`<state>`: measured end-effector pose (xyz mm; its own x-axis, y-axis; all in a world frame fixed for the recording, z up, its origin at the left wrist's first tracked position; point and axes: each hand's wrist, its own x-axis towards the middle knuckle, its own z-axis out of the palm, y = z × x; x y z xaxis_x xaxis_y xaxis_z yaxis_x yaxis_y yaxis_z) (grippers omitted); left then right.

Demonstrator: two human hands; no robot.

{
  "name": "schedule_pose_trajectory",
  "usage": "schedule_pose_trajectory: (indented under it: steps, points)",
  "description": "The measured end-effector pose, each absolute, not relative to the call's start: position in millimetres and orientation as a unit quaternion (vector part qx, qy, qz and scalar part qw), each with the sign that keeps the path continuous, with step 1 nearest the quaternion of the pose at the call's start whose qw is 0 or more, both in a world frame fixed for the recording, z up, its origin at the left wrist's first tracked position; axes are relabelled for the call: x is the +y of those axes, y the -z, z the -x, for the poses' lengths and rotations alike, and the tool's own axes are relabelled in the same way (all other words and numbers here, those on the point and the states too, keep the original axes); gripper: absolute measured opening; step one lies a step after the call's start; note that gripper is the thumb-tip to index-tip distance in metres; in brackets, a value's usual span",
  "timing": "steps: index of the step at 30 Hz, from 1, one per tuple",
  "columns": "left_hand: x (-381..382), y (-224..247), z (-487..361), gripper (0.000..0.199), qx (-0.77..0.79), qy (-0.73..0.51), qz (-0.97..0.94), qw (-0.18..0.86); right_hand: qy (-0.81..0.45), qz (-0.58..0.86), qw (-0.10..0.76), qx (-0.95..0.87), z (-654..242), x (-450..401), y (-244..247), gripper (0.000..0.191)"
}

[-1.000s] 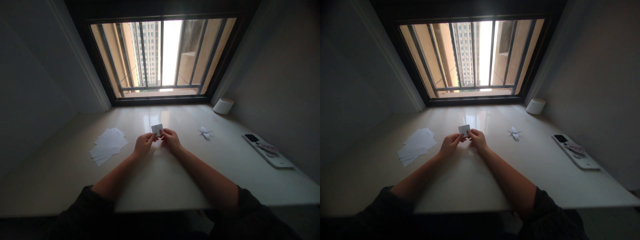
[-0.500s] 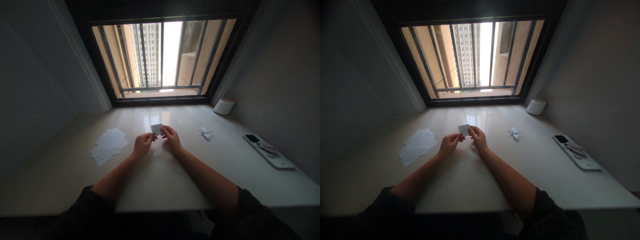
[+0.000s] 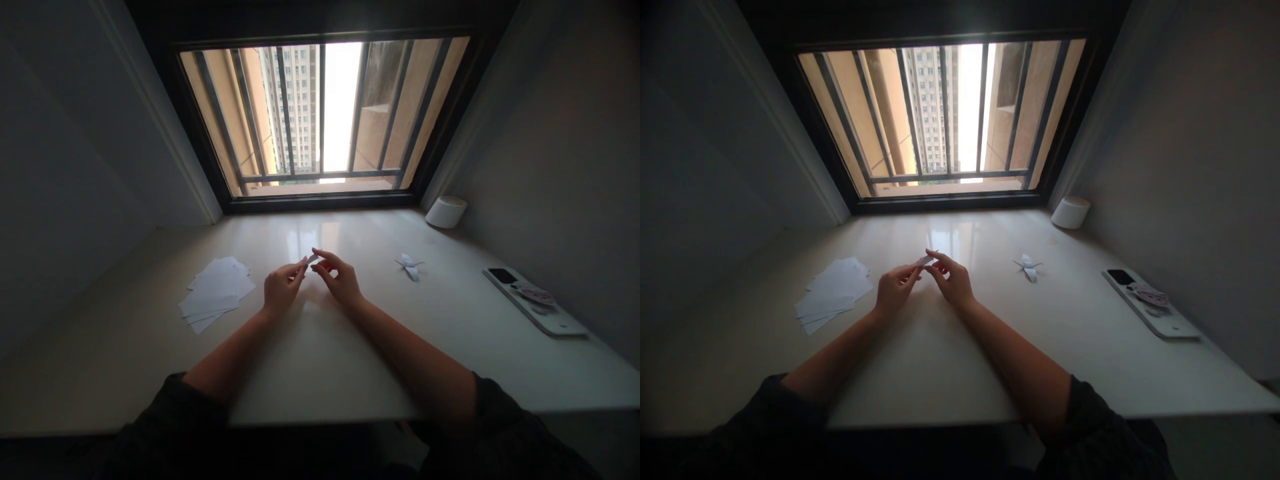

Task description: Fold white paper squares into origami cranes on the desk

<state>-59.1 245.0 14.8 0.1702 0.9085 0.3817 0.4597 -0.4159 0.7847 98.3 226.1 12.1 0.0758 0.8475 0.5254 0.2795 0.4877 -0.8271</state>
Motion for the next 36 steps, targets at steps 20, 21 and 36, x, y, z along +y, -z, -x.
schedule_pose_trajectory:
  steps: [20, 21, 36]
  points:
    - [247.9, -16.7, 58.2, 0.031, 0.428, -0.508, -0.659, 0.352, -0.324, 0.451, 0.608, -0.567, -105.1, 236.8, -4.5, 0.019]
    - [248.0, -16.8, 58.5, 0.031, 0.425, -0.517, -0.657, 0.348, -0.337, 0.448, 0.608, -0.562, -105.1, 237.5, -3.9, 0.019]
    - [243.8, -19.9, 59.6, 0.029, 0.463, -0.518, -0.654, 0.300, -0.455, 0.394, 0.643, -0.474, -101.6, 237.1, -8.8, 0.023]
